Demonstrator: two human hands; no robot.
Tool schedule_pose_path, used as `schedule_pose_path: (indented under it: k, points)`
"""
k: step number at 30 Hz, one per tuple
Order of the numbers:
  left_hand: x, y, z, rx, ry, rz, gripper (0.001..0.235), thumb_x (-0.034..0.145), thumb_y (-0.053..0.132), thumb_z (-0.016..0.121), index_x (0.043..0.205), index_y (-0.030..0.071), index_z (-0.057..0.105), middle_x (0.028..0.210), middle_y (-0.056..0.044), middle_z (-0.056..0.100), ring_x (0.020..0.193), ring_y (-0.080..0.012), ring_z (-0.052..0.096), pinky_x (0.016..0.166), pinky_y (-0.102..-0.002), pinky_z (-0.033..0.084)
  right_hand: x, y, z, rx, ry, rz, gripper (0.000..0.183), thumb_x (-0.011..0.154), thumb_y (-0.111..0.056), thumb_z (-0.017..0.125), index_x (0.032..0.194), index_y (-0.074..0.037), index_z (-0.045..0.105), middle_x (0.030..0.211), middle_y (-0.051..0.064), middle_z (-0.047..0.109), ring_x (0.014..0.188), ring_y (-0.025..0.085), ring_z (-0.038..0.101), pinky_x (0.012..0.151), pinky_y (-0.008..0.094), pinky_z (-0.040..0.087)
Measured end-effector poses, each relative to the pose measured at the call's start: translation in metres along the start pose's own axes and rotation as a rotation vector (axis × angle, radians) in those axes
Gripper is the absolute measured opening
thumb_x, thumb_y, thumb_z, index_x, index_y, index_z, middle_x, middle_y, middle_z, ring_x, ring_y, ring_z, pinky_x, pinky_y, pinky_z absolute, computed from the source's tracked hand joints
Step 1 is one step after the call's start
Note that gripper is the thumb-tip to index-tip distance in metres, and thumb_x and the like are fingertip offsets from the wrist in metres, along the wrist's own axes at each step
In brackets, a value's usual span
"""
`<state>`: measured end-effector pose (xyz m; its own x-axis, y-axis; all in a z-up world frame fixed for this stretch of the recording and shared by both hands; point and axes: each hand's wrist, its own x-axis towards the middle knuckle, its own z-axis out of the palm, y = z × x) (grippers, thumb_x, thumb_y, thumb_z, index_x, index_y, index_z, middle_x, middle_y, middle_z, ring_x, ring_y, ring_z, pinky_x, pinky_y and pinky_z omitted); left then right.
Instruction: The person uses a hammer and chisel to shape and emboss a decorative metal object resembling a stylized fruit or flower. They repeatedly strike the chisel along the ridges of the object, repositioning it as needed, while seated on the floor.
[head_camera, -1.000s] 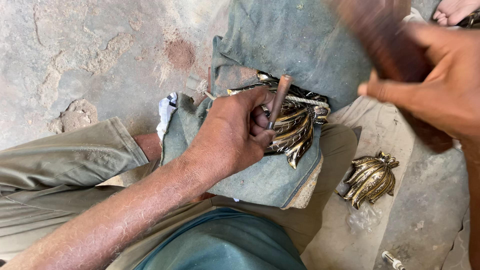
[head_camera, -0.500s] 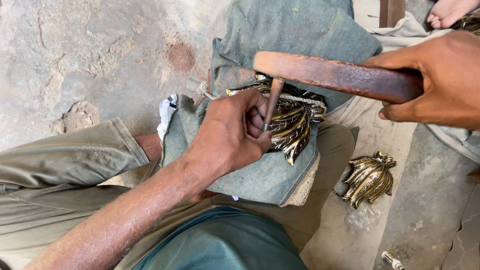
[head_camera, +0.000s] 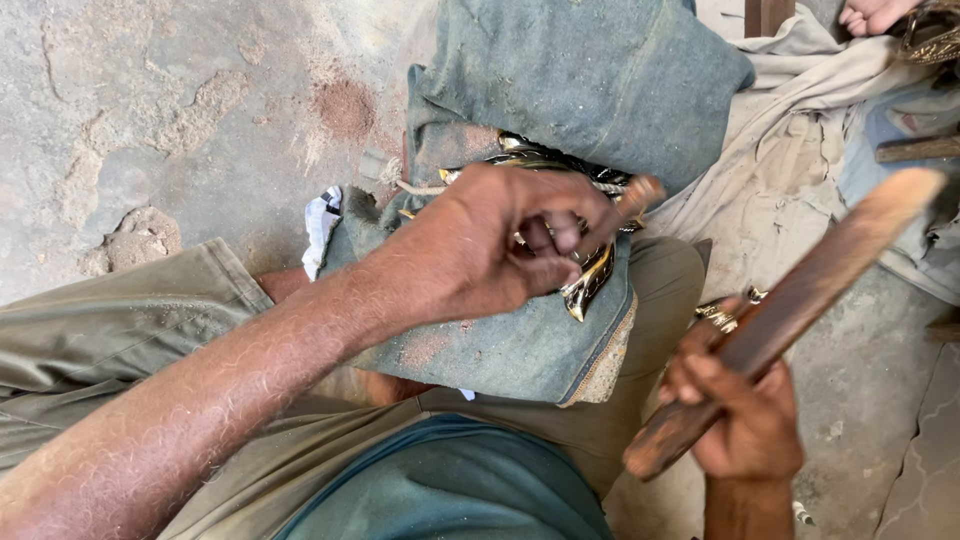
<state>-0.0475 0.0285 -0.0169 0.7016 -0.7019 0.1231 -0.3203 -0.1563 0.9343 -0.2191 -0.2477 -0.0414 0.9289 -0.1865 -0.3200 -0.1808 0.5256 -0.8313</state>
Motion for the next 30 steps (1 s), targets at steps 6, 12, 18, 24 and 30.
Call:
schedule_pose_path:
  k: [6, 12, 18, 24, 30]
  points:
    - [0.012, 0.005, 0.005, 0.187, -0.159, -0.051, 0.04, 0.082, -0.002, 0.075, 0.119, 0.012, 0.071, 0.083, -0.004, 0.075, 0.07, -0.0099, 0.074, 0.059, -0.026, 0.063, -0.037, 0.01, -0.008, -0.379, 0.206, 0.039, 0.054, 0.081, 0.013, 0.07, 0.13, -0.001, 0.051, 0.086, 0.012, 0.059, 0.07, 0.018, 0.059, 0.063, 0.039, 0.053]
    - [0.017, 0.01, 0.005, 0.249, -0.144, 0.159, 0.037, 0.087, 0.003, 0.072, 0.123, 0.008, 0.068, 0.086, -0.014, 0.075, 0.083, -0.0267, 0.076, 0.071, -0.041, 0.06, -0.041, -0.017, 0.0, -0.504, 0.175, -0.083, 0.04, 0.084, 0.014, 0.07, 0.121, 0.005, 0.055, 0.089, 0.014, 0.064, 0.071, 0.021, 0.065, 0.065, 0.04, 0.056]
    - [0.02, 0.018, 0.004, 0.304, -0.154, 0.188, 0.041, 0.089, -0.004, 0.062, 0.129, 0.007, 0.064, 0.087, -0.019, 0.073, 0.09, -0.0327, 0.075, 0.078, -0.045, 0.059, -0.044, -0.026, 0.012, -0.706, 0.258, -0.167, 0.031, 0.086, 0.014, 0.071, 0.113, 0.006, 0.058, 0.083, 0.013, 0.065, 0.07, 0.019, 0.066, 0.069, 0.037, 0.057]
    - [0.019, 0.019, 0.008, 0.341, -0.244, 0.181, 0.047, 0.095, 0.002, 0.056, 0.136, 0.022, 0.064, 0.081, -0.015, 0.072, 0.075, -0.0272, 0.075, 0.075, -0.042, 0.06, -0.041, -0.021, 0.019, -1.282, 0.184, -0.195, 0.025, 0.078, 0.014, 0.075, 0.098, 0.004, 0.065, 0.081, 0.008, 0.069, 0.07, 0.014, 0.064, 0.08, 0.033, 0.052]
    - [0.027, 0.011, 0.007, 0.288, -0.243, 0.227, 0.034, 0.093, 0.004, 0.058, 0.12, 0.016, 0.073, 0.088, -0.013, 0.075, 0.08, -0.0286, 0.075, 0.07, -0.045, 0.058, -0.045, 0.006, 0.014, -1.091, 0.324, -0.134, 0.029, 0.08, 0.007, 0.08, 0.105, 0.0, 0.067, 0.083, 0.006, 0.068, 0.071, 0.011, 0.062, 0.066, 0.028, 0.052]
